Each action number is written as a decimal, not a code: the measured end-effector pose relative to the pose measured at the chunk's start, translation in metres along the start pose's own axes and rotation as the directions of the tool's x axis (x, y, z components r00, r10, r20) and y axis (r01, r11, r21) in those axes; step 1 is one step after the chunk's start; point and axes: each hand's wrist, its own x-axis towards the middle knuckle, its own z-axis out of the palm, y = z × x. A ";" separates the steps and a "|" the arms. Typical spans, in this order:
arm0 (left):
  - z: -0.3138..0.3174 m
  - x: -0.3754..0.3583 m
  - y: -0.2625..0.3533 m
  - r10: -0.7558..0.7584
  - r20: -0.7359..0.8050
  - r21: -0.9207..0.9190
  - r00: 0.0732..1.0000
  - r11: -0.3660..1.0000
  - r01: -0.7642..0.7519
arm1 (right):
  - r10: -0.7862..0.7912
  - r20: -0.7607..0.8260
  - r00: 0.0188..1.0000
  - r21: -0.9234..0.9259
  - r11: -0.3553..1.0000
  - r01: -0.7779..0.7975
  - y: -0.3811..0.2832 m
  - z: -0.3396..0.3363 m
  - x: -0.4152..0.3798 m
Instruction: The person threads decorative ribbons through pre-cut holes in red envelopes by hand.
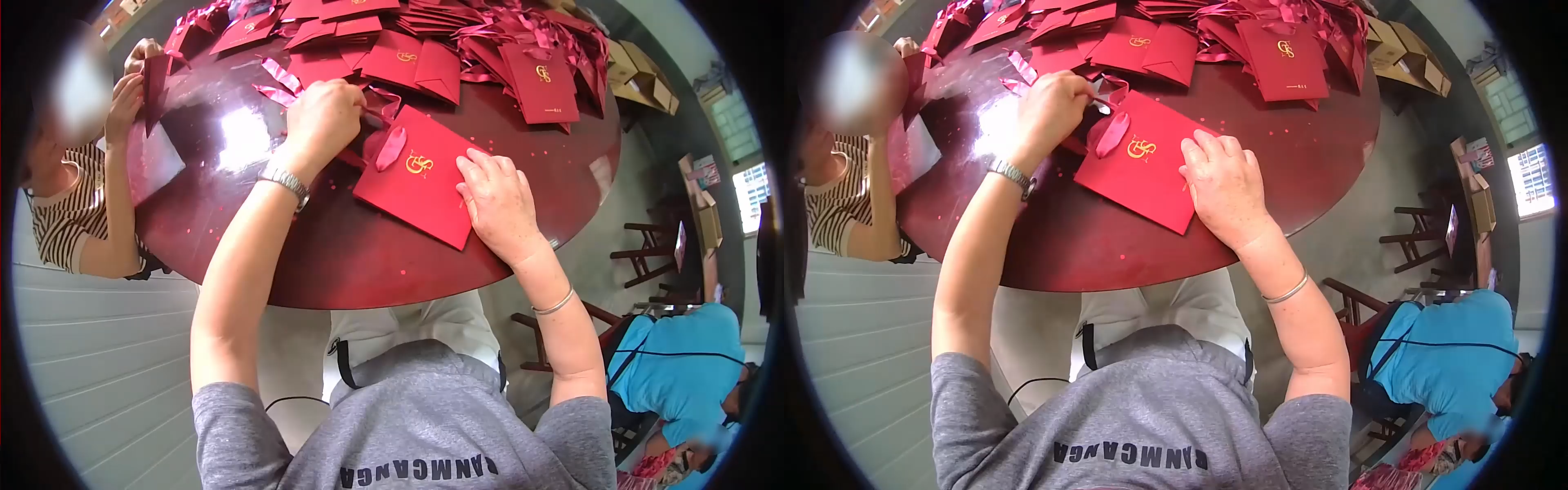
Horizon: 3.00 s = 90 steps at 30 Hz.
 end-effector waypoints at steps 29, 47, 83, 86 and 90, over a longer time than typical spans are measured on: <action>-0.029 -0.086 0.075 -0.501 0.344 -0.929 0.794 -0.057 0.366 | -0.106 0.019 0.994 0.228 0.969 0.099 -0.004 -0.016 -0.017; -0.001 -0.096 0.036 -0.315 0.092 -0.800 0.945 0.542 0.259 | 0.753 0.047 0.656 0.977 -0.172 0.128 0.124 -0.046 0.021; 0.004 -0.099 -0.012 -0.321 0.106 -0.994 0.941 -0.024 0.104 | 0.381 -0.273 0.883 0.184 0.922 -0.341 0.145 0.011 -0.071; 0.008 -0.104 0.002 -0.378 0.056 -0.991 0.924 0.090 0.097 | 0.383 -0.271 0.883 0.165 0.922 -0.349 0.145 0.012 -0.071; 0.006 -0.105 0.010 -0.404 -0.016 -0.962 0.915 0.256 0.097 | 0.398 -0.274 0.875 0.110 0.917 -0.383 0.142 0.013 -0.070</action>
